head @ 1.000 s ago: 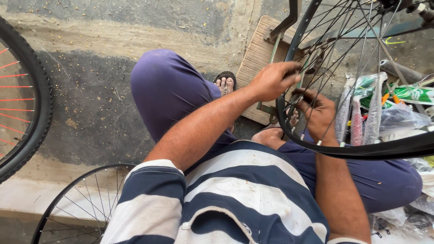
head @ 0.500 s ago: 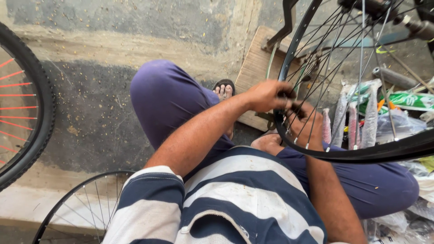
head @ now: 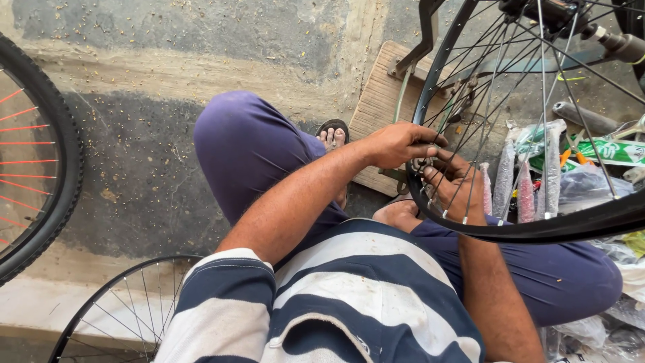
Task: The person sits on the floor and uses a spoke wrench to tighten the nipples on a bicycle wheel mounted on a truing stand. They rotate the wheel periodically to access different spokes and continue adjusting the tension throughout the clip.
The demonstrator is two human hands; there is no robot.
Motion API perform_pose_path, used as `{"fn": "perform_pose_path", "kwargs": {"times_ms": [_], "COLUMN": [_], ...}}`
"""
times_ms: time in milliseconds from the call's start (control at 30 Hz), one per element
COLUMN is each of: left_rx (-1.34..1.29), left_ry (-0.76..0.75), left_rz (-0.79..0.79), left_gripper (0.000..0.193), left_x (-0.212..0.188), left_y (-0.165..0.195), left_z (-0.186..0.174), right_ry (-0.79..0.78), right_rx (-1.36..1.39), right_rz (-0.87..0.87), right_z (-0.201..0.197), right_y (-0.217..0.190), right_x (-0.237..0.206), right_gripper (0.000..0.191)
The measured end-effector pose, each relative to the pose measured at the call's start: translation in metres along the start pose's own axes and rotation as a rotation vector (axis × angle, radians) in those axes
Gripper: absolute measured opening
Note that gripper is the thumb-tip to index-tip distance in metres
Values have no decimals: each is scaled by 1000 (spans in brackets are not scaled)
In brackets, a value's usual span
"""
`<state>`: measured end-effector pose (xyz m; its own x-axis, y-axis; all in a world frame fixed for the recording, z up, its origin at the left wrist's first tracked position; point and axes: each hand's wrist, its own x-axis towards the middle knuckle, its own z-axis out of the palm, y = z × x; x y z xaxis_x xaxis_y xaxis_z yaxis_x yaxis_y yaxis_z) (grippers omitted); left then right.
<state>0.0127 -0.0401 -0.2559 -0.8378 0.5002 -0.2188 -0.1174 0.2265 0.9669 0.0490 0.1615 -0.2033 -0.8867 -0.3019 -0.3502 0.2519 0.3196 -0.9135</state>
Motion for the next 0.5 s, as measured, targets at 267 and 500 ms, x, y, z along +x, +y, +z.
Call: {"fn": "perform_pose_path", "kwargs": {"times_ms": [267,500], "left_rx": [-14,-90], "left_ry": [-33,-67], "left_rz": [-79,-110], "left_gripper": [41,41], "left_x": [3,5], "left_y": [1,-2], "left_z": [2,2], "right_ry": [102,6], "right_rx": [-225,9], "right_rz": [12,-54], "right_z": [2,1], "right_y": [-22,-19], "right_x": [-5,-2], "right_gripper": [28,29]}}
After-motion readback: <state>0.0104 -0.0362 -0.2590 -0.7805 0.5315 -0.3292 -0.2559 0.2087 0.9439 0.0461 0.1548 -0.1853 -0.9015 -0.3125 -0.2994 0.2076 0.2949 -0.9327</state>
